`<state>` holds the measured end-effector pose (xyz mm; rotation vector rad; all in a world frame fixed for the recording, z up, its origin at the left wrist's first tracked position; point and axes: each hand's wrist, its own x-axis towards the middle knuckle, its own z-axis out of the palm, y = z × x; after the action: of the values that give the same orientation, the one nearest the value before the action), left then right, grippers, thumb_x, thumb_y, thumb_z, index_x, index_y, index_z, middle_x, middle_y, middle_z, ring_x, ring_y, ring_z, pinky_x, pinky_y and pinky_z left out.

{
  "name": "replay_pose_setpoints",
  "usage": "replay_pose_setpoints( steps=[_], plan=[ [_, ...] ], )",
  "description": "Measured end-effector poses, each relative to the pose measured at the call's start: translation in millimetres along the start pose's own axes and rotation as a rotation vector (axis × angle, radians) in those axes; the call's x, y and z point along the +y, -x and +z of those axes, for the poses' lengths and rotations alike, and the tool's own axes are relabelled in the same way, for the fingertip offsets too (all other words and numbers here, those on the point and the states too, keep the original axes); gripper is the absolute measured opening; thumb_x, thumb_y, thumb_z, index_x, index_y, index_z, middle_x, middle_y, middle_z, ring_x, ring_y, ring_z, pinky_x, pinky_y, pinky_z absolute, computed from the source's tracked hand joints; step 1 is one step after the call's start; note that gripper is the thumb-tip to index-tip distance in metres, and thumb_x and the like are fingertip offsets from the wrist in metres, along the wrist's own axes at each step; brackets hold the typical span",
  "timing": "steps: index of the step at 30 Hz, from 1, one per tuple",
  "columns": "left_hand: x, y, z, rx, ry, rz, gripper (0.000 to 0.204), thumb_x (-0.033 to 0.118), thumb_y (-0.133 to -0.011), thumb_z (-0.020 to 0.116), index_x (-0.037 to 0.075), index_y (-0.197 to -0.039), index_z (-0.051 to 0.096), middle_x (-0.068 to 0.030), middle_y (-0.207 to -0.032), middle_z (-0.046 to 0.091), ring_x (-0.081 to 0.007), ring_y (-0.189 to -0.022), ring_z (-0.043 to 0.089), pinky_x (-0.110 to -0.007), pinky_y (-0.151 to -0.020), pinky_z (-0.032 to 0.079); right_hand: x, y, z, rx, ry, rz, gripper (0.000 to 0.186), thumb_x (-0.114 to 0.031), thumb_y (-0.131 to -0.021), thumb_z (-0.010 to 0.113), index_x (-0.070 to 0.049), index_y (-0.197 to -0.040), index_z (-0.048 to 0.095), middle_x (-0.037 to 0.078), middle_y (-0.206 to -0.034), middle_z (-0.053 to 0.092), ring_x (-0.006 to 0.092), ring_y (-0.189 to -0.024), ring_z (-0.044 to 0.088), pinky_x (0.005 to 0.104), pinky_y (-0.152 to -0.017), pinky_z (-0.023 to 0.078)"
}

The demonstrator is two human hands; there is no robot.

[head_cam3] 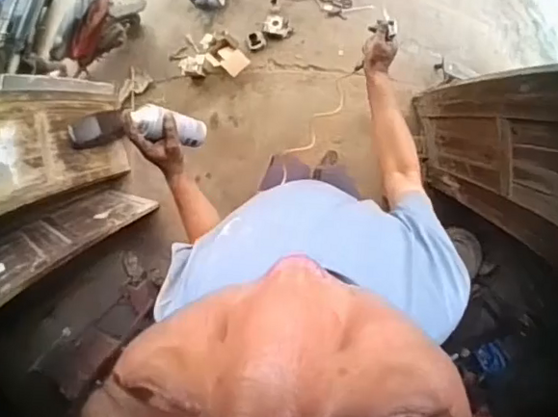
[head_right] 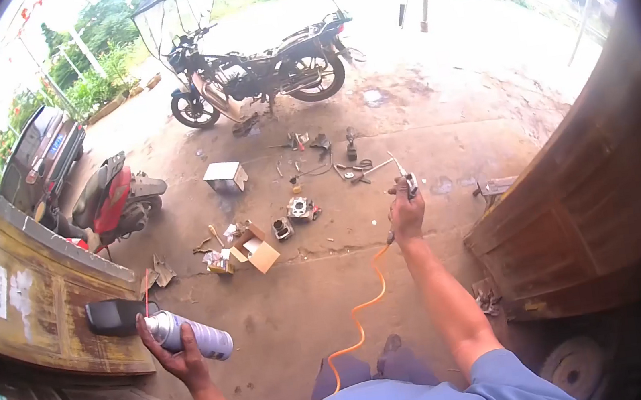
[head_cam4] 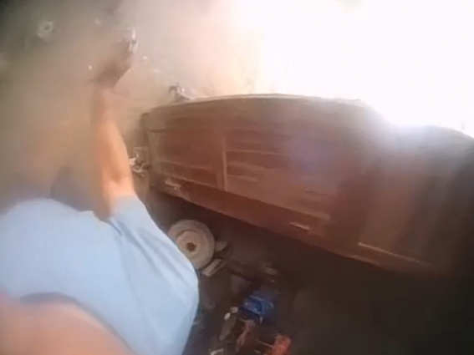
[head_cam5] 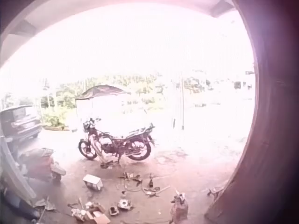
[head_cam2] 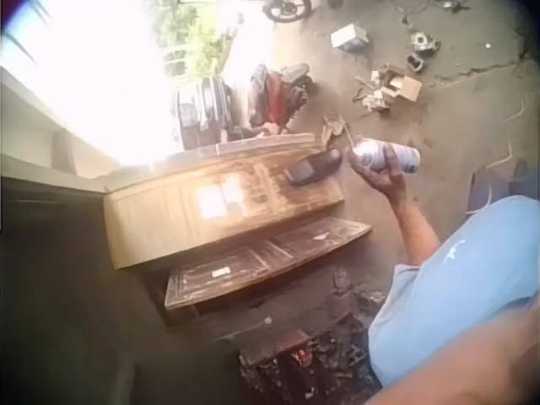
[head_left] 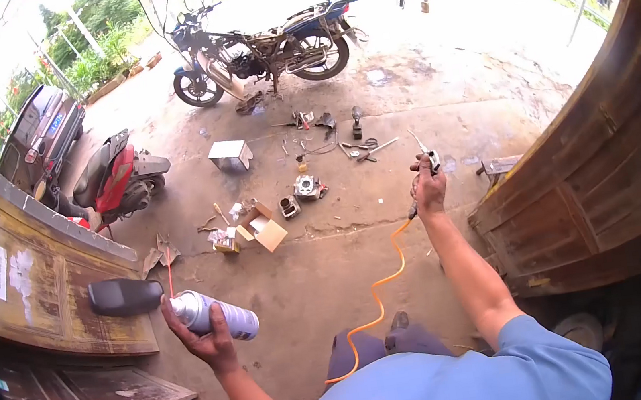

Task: The person cleans a motorcycle cylinder head by spraying it with a spray can, blowing it with an air nozzle, and then scraping it with a chisel.

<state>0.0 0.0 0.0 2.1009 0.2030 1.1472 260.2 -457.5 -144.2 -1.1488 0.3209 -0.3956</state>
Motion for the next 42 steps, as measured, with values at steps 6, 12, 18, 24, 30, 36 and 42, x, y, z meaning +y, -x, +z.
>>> replay_pose_setpoints(
  steps=[6,12,18,24,30,36,42],
  plan=[
    [10,-25,139,0.154,-0.085,-0.193,0.086,0.014,-0.095,0.081,0.003,-0.169,0.039,-0.0171,-0.171,0.042,-0.0327,-0.153,0.045,-0.047,-0.129,0.034,-3,-252,115,-0.292,0.292,-0.134,0.046,-0.051,-0.112,0.067,-0.007,-0.123,0.070,0.000,-0.088,0.066,0.0048,-0.048,0.042,0.0265,-0.042,0.035],
    [-41,-35,285,0.245,-0.092,-0.316,0.080,0.014,-0.101,0.078,0.004,-0.170,0.038,-0.0169,-0.172,0.041,-0.0316,-0.152,0.046,-0.046,-0.129,0.033,88,-327,173,-0.596,0.326,0.248,0.044,-0.047,-0.117,0.057,-0.004,-0.125,0.067,0.004,-0.084,0.066,0.0083,-0.048,0.049,0.0277,-0.042,0.042],
    [-90,-68,497,0.296,-0.046,-0.493,0.088,0.017,-0.094,0.086,0.003,-0.167,0.040,-0.0168,-0.167,0.043,-0.0298,-0.147,0.049,-0.045,-0.124,0.040,270,-400,132,-0.746,0.696,0.506,0.048,-0.052,-0.114,0.063,-0.005,-0.106,0.074,-0.002,-0.068,0.059,0.0087,-0.050,0.051,0.0307,-0.046,0.040],
    [-156,-30,653,0.236,-0.117,-0.520,0.092,0.015,-0.094,0.084,0.005,-0.170,0.034,-0.0186,-0.158,0.046,-0.0314,-0.131,0.062,-0.046,-0.113,0.052,449,-502,96,-1.046,0.969,0.200,0.050,-0.052,-0.111,0.067,-0.002,-0.119,0.073,0.012,-0.086,0.074,0.0273,-0.075,0.072,0.0412,-0.069,0.055],
    [-299,79,795,0.318,-0.199,-0.524,0.092,0.016,-0.094,0.084,0.004,-0.169,0.032,-0.0201,-0.156,0.048,-0.0316,-0.127,0.064,-0.046,-0.106,0.059,630,-552,113,-1.388,1.070,0.010,0.041,-0.044,-0.110,0.068,-0.006,-0.124,0.069,0.026,-0.095,0.074,0.0487,-0.089,0.073,0.0546,-0.077,0.056],
    [-413,167,870,0.503,-0.112,-0.445,0.095,0.019,-0.092,0.090,0.001,-0.168,0.036,-0.0194,-0.161,0.044,-0.0308,-0.142,0.052,-0.045,-0.119,0.045,773,-560,136,-1.586,1.118,-0.183,0.043,-0.046,-0.110,0.066,-0.005,-0.123,0.068,0.026,-0.099,0.075,0.0492,-0.094,0.072,0.0558,-0.079,0.057],
    [-424,154,881,0.499,-0.283,-0.232,0.092,0.014,-0.090,0.091,0.000,-0.166,0.041,-0.0195,-0.165,0.044,-0.0299,-0.146,0.049,-0.045,-0.123,0.040,841,-553,179,-1.672,1.179,-0.421,0.046,-0.049,-0.111,0.061,-0.005,-0.122,0.066,0.027,-0.105,0.077,0.0489,-0.100,0.073,0.0591,-0.085,0.058]
  ],
)
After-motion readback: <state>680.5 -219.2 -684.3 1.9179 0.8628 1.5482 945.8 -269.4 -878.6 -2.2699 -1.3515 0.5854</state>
